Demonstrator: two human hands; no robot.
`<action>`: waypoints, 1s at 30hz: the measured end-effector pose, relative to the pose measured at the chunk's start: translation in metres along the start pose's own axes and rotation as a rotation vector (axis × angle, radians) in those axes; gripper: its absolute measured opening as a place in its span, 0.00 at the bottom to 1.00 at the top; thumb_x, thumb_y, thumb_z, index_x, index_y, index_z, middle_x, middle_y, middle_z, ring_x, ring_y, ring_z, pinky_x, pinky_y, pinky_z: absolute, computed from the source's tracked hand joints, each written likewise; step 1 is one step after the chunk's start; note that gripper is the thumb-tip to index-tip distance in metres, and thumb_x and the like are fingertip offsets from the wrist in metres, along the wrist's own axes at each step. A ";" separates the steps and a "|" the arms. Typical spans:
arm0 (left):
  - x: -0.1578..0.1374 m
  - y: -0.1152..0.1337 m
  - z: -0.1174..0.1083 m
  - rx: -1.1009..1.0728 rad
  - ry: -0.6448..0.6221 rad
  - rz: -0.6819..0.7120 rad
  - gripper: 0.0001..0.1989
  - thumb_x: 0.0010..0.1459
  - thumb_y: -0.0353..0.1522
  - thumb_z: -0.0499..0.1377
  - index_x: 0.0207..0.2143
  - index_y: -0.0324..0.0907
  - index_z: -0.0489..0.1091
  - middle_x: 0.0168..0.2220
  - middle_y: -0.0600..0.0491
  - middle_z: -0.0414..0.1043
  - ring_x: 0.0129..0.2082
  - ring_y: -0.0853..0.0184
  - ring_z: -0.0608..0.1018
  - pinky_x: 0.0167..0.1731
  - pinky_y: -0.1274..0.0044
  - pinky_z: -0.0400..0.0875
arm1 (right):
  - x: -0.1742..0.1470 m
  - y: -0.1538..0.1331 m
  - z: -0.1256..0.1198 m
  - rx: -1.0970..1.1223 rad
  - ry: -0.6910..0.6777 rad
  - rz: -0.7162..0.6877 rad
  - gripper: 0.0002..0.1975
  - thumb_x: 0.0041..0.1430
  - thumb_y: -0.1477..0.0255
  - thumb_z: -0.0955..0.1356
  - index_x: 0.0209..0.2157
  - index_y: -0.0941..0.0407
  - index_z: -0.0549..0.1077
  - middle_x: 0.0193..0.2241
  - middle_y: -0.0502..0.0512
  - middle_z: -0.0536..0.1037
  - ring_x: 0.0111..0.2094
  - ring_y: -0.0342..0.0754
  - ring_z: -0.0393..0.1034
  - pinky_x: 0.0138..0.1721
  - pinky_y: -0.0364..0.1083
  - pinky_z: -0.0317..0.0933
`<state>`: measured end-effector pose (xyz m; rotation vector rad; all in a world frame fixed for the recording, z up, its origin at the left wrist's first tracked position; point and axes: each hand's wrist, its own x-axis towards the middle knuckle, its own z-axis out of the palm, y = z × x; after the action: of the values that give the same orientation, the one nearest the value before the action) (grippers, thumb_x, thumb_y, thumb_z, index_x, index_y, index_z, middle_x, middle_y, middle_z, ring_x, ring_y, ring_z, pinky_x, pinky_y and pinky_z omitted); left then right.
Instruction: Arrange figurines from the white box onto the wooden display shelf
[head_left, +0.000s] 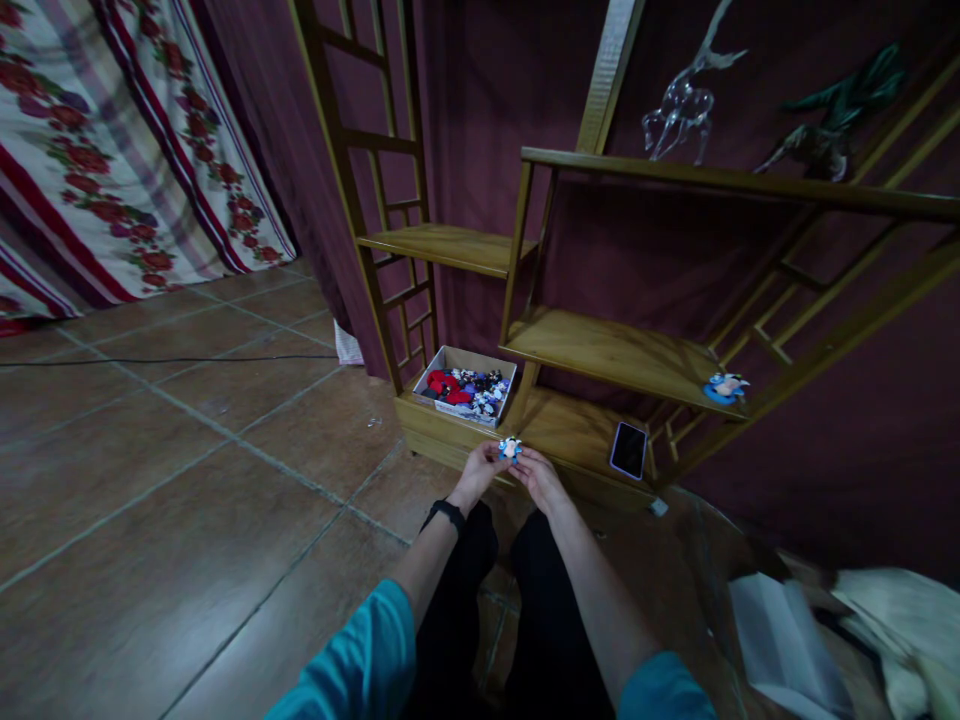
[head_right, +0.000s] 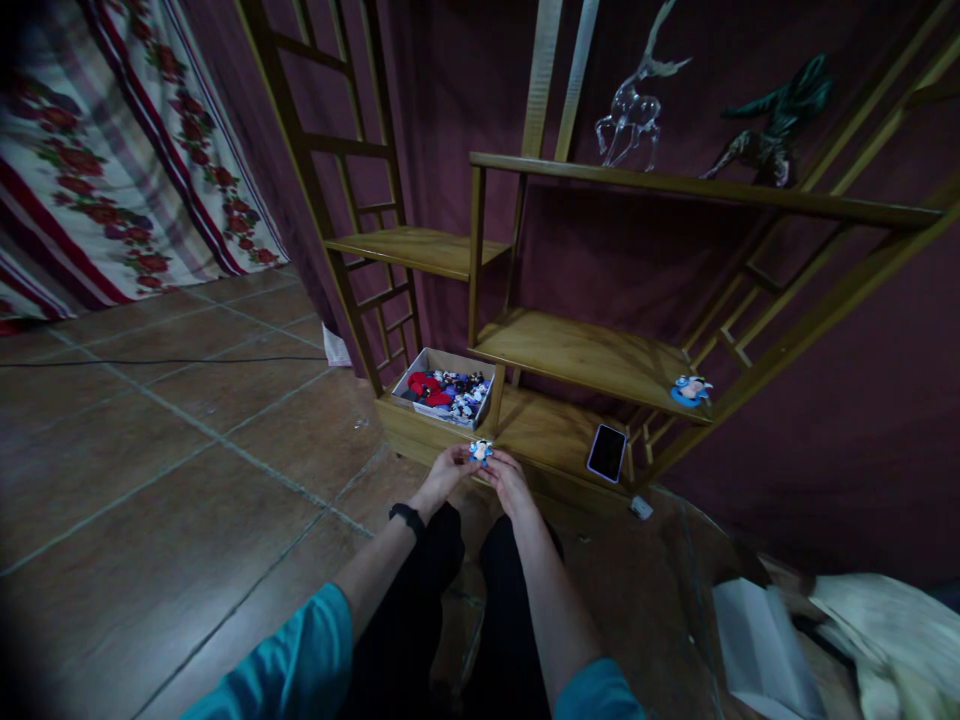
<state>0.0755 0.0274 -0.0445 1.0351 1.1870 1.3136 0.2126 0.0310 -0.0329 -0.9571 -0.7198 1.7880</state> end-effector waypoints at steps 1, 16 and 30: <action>0.000 0.001 0.000 -0.001 -0.003 -0.006 0.20 0.34 0.32 0.68 0.33 0.37 0.70 0.31 0.50 0.73 0.31 0.67 0.73 0.36 0.73 0.66 | 0.000 0.000 0.000 -0.001 0.003 0.002 0.09 0.44 0.75 0.70 0.32 0.56 0.72 0.31 0.52 0.78 0.35 0.45 0.73 0.41 0.46 0.65; -0.002 0.007 0.002 -0.025 -0.046 -0.026 0.21 0.33 0.33 0.68 0.34 0.37 0.72 0.30 0.50 0.74 0.31 0.67 0.73 0.36 0.73 0.66 | -0.001 0.001 -0.002 0.004 0.025 -0.005 0.10 0.43 0.74 0.71 0.31 0.57 0.71 0.30 0.53 0.78 0.31 0.44 0.73 0.40 0.47 0.66; -0.001 0.000 0.001 -0.028 -0.037 -0.019 0.20 0.34 0.32 0.68 0.34 0.37 0.71 0.32 0.49 0.73 0.33 0.66 0.74 0.38 0.72 0.66 | 0.002 0.003 -0.004 -0.006 0.068 0.010 0.10 0.44 0.73 0.70 0.32 0.56 0.71 0.26 0.51 0.77 0.27 0.43 0.72 0.34 0.44 0.67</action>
<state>0.0769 0.0267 -0.0438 1.0220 1.1452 1.2877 0.2143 0.0318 -0.0380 -1.0227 -0.6790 1.7546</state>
